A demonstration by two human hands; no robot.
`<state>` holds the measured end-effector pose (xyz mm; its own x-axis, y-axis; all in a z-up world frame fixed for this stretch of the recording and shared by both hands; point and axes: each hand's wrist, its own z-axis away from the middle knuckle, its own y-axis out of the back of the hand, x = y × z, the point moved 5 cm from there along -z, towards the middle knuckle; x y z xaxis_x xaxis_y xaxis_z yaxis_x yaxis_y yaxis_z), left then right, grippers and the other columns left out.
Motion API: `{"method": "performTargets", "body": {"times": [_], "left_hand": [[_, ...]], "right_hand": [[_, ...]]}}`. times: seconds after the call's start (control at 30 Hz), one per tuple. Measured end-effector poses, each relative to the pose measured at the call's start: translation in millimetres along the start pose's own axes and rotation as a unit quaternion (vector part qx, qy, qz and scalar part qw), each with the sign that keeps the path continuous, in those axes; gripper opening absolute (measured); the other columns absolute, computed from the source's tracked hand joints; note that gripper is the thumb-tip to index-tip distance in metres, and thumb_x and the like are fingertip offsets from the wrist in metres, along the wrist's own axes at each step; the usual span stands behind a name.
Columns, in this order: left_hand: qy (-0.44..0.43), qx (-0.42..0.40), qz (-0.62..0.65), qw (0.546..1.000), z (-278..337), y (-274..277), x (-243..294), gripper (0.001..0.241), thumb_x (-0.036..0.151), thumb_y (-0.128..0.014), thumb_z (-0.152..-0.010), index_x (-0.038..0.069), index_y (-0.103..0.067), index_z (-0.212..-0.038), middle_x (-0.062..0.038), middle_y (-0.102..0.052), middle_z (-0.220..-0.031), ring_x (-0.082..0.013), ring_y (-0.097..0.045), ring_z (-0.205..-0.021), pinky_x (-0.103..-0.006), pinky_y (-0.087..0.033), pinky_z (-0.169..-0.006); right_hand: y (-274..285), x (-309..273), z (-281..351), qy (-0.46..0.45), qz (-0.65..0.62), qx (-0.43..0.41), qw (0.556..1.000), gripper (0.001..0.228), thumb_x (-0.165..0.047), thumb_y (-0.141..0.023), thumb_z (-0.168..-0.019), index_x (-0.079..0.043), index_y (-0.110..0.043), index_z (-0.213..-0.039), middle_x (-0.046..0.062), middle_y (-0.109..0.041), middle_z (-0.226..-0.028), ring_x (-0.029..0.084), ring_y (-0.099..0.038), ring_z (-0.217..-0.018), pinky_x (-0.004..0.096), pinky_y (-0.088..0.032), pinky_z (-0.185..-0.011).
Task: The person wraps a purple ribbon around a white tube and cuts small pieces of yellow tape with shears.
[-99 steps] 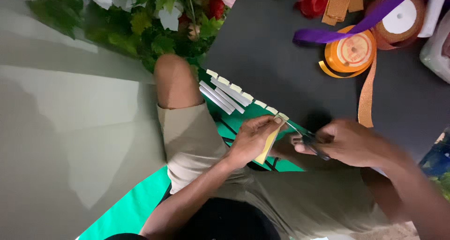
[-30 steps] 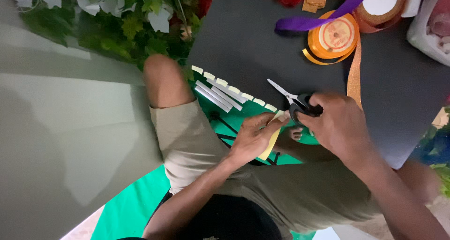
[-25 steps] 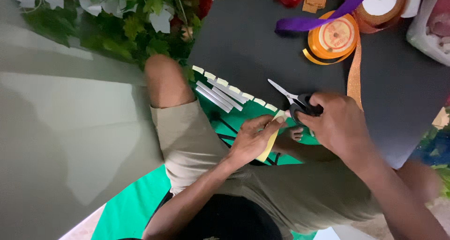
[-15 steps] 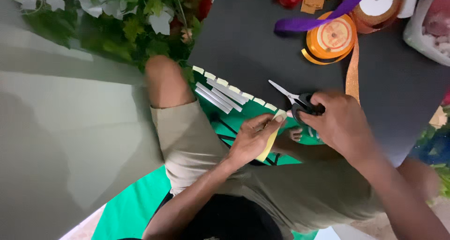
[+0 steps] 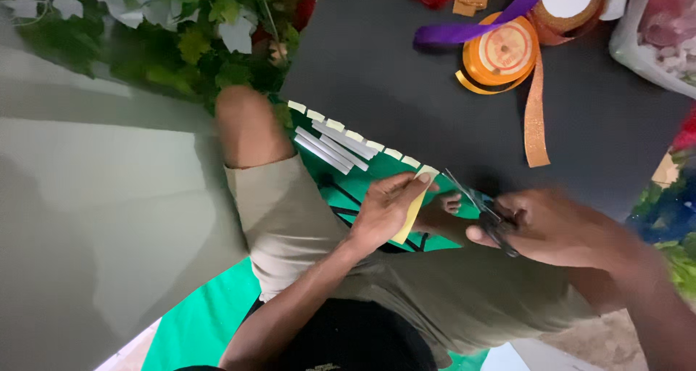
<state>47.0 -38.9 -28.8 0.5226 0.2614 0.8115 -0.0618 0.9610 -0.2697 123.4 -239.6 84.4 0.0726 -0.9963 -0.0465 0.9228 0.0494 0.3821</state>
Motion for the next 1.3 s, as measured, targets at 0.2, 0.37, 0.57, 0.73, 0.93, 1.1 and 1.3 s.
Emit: {"method": "performTargets", "body": {"times": [0.2,0.37,0.57,0.73,0.93,1.1,1.3], "left_hand": [[-0.007,-0.003,-0.029,1.0,-1.2,3.3,-1.4,0.04,0.046,-0.068,-0.11,0.011,-0.087,-0.102,0.004,-0.073,-0.092,-0.0086,-0.06,-0.093,-0.0271,-0.04,-0.087],[-0.047,-0.02,-0.048,0.998,-4.3,3.2,-3.6,0.04,0.042,-0.064,-0.114,0.012,-0.087,-0.105,0.001,-0.083,-0.105,-0.009,-0.071,-0.103,-0.0277,-0.048,-0.094],[0.026,0.002,-0.024,0.999,-1.9,4.0,1.3,0.041,0.049,-0.069,-0.107,0.014,-0.088,-0.096,0.003,-0.083,-0.101,-0.012,-0.075,-0.109,-0.0296,-0.05,-0.1],[-0.02,-0.016,-0.011,1.0,-9.1,3.2,-15.2,0.038,0.044,-0.067,-0.112,0.013,-0.088,-0.102,0.002,-0.083,-0.103,-0.0083,-0.073,-0.104,-0.0264,-0.051,-0.098],[0.026,-0.011,-0.012,1.0,-1.8,3.1,4.5,0.038,0.042,-0.068,-0.11,0.012,-0.088,-0.098,0.001,-0.083,-0.102,-0.0118,-0.075,-0.106,-0.0274,-0.051,-0.098],[0.015,-0.015,-0.031,0.999,-9.5,5.0,-11.1,0.041,0.048,-0.067,-0.109,0.015,-0.088,-0.1,0.002,-0.083,-0.101,-0.0105,-0.073,-0.103,-0.0264,-0.049,-0.096],[0.021,-0.016,-0.026,0.999,-2.9,3.5,4.2,0.039,0.045,-0.067,-0.11,0.013,-0.088,-0.098,0.001,-0.083,-0.099,-0.0125,-0.073,-0.102,-0.0275,-0.05,-0.096]], "right_hand": [[-10.7,21.1,-31.1,0.067,-0.032,-0.035,0.997,0.082,-0.083,-0.081,-0.095,-0.014,-0.047,-0.065,0.001,-0.039,-0.063,0.017,-0.037,-0.061,0.037,-0.026,-0.062],[-5.1,7.7,-36.6,0.102,0.04,-0.018,0.994,0.087,-0.09,-0.072,-0.096,-0.014,-0.045,-0.064,0.0,-0.039,-0.06,0.014,-0.04,-0.06,0.036,-0.032,-0.058],[11.4,-9.0,-23.7,0.044,-0.042,-0.051,0.997,0.089,-0.085,-0.081,-0.093,-0.012,-0.038,-0.066,0.006,-0.039,-0.05,0.023,-0.069,-0.045,0.033,-0.039,-0.058],[16.1,-19.8,-26.0,0.046,0.054,-0.054,0.996,0.077,-0.082,-0.065,-0.097,-0.014,-0.059,-0.061,0.004,-0.065,-0.042,0.015,-0.071,-0.045,0.027,-0.053,-0.063],[23.0,-28.7,-17.3,0.026,0.0,-0.068,0.997,0.084,-0.085,-0.069,-0.094,-0.01,-0.051,-0.062,0.01,-0.058,-0.048,0.019,-0.064,-0.048,0.032,-0.04,-0.061],[19.9,-23.9,-24.3,0.013,0.034,-0.057,0.998,0.081,-0.086,-0.069,-0.093,-0.011,-0.053,-0.065,0.007,-0.057,-0.049,0.019,-0.062,-0.05,0.032,-0.042,-0.06],[13.6,-8.1,-33.1,0.027,-0.026,-0.043,0.998,0.082,-0.084,-0.078,-0.094,-0.014,-0.048,-0.065,0.002,-0.04,-0.062,0.018,-0.044,-0.059,0.035,-0.028,-0.063]]}}
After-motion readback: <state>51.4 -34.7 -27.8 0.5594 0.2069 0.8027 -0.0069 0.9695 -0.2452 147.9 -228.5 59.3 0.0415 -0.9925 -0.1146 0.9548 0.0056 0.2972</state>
